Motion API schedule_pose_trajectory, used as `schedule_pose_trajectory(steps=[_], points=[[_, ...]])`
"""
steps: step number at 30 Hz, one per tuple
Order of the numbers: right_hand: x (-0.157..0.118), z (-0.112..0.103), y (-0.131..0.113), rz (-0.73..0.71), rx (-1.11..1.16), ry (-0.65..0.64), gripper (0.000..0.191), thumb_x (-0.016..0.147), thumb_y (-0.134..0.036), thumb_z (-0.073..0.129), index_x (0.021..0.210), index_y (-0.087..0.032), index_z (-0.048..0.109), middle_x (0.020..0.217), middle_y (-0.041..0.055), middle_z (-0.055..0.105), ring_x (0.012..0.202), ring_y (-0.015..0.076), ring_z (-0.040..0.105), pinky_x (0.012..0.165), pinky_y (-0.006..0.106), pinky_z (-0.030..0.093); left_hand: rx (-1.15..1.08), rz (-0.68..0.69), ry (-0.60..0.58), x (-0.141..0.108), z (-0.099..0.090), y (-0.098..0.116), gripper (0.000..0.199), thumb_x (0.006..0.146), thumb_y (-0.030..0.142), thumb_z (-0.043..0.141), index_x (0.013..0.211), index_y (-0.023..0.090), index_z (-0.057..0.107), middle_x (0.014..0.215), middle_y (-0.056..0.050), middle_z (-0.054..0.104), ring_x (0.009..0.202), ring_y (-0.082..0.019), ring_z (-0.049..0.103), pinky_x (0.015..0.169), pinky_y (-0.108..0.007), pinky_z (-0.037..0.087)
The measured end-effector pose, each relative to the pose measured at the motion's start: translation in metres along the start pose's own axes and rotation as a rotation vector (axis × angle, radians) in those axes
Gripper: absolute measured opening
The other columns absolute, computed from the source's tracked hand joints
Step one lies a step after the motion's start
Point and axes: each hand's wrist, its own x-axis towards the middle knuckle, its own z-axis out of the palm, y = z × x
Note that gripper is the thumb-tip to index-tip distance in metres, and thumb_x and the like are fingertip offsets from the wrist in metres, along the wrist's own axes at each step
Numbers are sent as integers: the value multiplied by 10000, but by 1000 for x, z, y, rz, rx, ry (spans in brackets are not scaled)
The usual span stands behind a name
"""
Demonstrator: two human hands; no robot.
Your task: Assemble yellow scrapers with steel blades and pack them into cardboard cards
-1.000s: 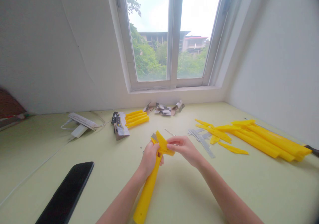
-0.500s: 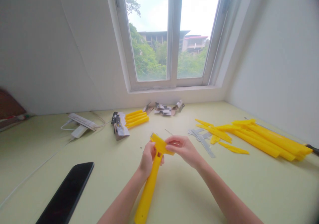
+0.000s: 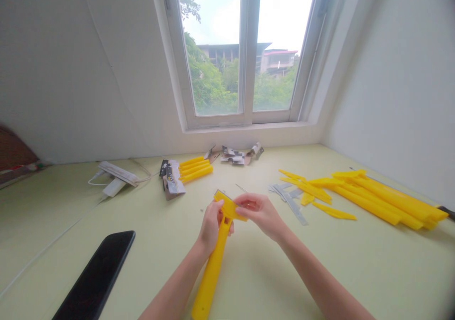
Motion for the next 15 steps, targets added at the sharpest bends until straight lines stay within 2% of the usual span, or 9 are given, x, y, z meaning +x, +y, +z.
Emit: schedule_pose_trajectory(steps=[4,8,15], points=[[0,0,2,-16,7,-15,216,669,-286,652,831,-144,636,799,54,654,750,176,613,706,323,497,133,55,9,-1,2,3,226,787,368,411,709,159,451,475,63,427,320,-88,451,321,-195,290],[-1,0,5,-10,51,-30,300,674,-290,656,941,-165,598,818,52,659,757,174,618,692,314,499,204,57,19,-1,4,4,204,785,358,430,736,161,445,468,69,419,321,-91,448,322,-199,301],[0,0,5,-31,-22,-21,221,687,-289,644,858,-152,618,814,49,649,762,172,614,712,314,497,190,57,3,-1,3,2,192,792,347,404,741,165,435,477,67,432,325,-80,423,331,-200,293]])
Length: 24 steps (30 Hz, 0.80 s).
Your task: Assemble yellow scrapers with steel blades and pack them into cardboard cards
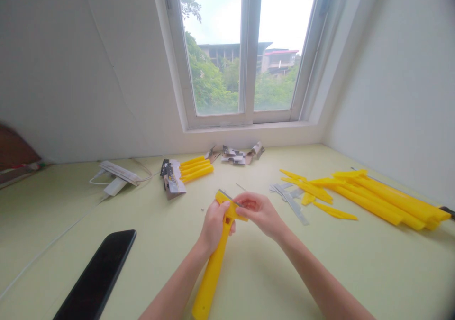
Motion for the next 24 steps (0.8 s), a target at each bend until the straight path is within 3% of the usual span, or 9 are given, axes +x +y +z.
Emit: schedule_pose_trajectory(steps=[24], points=[[0,0,-2,3,-31,22,188,687,-270,633,837,-156,619,786,39,642,731,163,605,693,309,493,-32,-1,-33,1,1,1,192,765,358,428,742,167,440,492,64,447,330,-70,404,345,-203,279]])
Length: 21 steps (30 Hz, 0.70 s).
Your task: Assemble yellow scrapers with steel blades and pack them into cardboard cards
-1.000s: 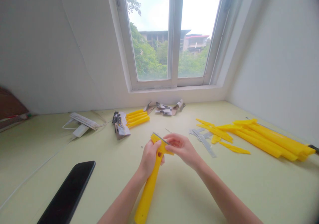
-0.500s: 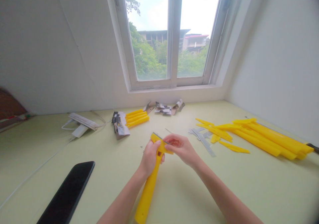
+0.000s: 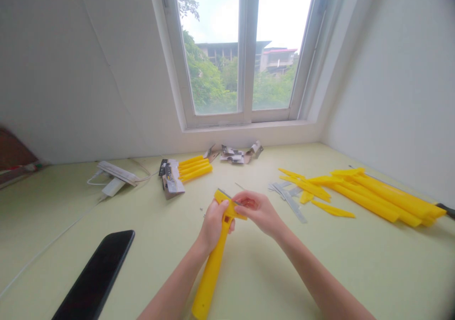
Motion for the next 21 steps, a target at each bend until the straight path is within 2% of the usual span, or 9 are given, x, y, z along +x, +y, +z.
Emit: schedule_pose_trajectory(steps=[9,13,15,17,19,21], points=[[0,1,-2,11,-7,22,199,670,-292,642,821,-163,627,768,38,641,710,157,597,672,302,486,16,6,-13,0,-1,0,188,778,352,420,755,166,435,495,62,445,340,-70,409,353,-199,289],[0,1,-4,100,49,38,347,651,-299,648,971,-187,572,742,14,636,662,148,593,608,280,464,31,26,-14,1,-1,-1,181,800,343,397,775,166,426,506,61,451,346,-67,413,350,-190,292],[1,0,-7,159,15,32,284,650,-305,640,896,-172,591,678,-4,612,622,133,569,570,254,428,46,35,-24,1,0,-1,185,809,339,386,786,161,431,510,58,457,350,-66,416,347,-186,295],[1,-1,-11,213,-48,13,177,648,-312,632,707,-147,601,606,-15,570,590,117,532,545,233,387,55,35,-32,0,0,-1,189,814,334,378,786,157,437,519,54,462,350,-63,417,342,-182,292],[1,-3,-14,255,-91,-3,192,643,-316,629,593,-140,574,563,-21,532,564,106,496,523,223,354,56,24,-43,0,1,-1,186,817,325,372,784,154,439,525,54,460,345,-59,413,336,-179,288],[1,-4,-15,275,-104,-12,199,641,-320,625,575,-141,569,548,-23,516,555,102,477,512,219,335,56,16,-53,0,1,-2,186,820,320,364,776,155,437,520,58,448,339,-55,407,332,-175,284]])
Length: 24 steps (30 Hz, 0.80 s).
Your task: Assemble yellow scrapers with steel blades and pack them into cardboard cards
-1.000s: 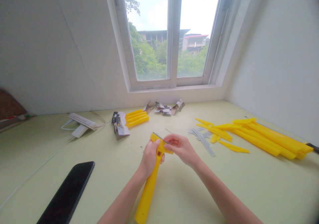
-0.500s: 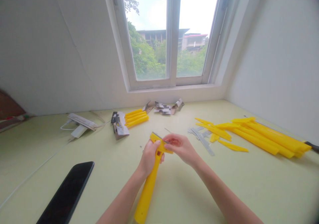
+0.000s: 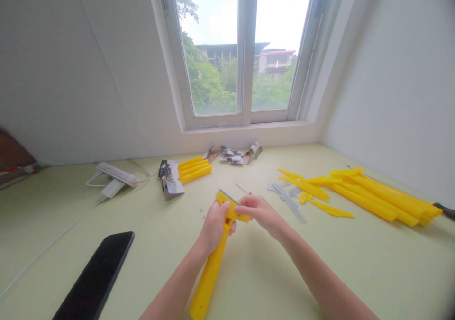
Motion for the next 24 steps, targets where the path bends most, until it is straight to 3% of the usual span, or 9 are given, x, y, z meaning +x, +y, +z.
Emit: schedule_pose_trajectory(steps=[8,15,21,24], points=[[2,-2,5,-2,-11,-33,208,644,-331,623,582,-137,579,564,-13,547,558,105,485,517,219,336,-13,-34,-38,1,-1,-1,193,821,336,366,802,155,430,570,53,462,334,-41,407,334,-168,280],[0,-3,0,4,31,-36,214,648,-346,622,615,-136,598,546,-5,566,551,113,499,529,229,350,145,-200,-115,-2,-3,6,321,799,432,408,901,134,470,598,-8,570,339,-71,477,316,-164,316],[-2,-5,-3,36,55,-1,208,605,-341,655,611,-142,597,553,-21,552,552,103,485,530,220,338,15,-170,-171,-3,-2,3,251,823,388,382,827,148,457,451,57,471,270,-30,351,286,-138,235],[0,-7,-1,3,4,8,214,653,-355,598,629,-144,616,558,-11,554,553,107,482,533,224,347,-8,-164,-120,0,-2,1,231,817,382,390,792,157,438,471,59,471,269,-28,352,285,-143,221]])
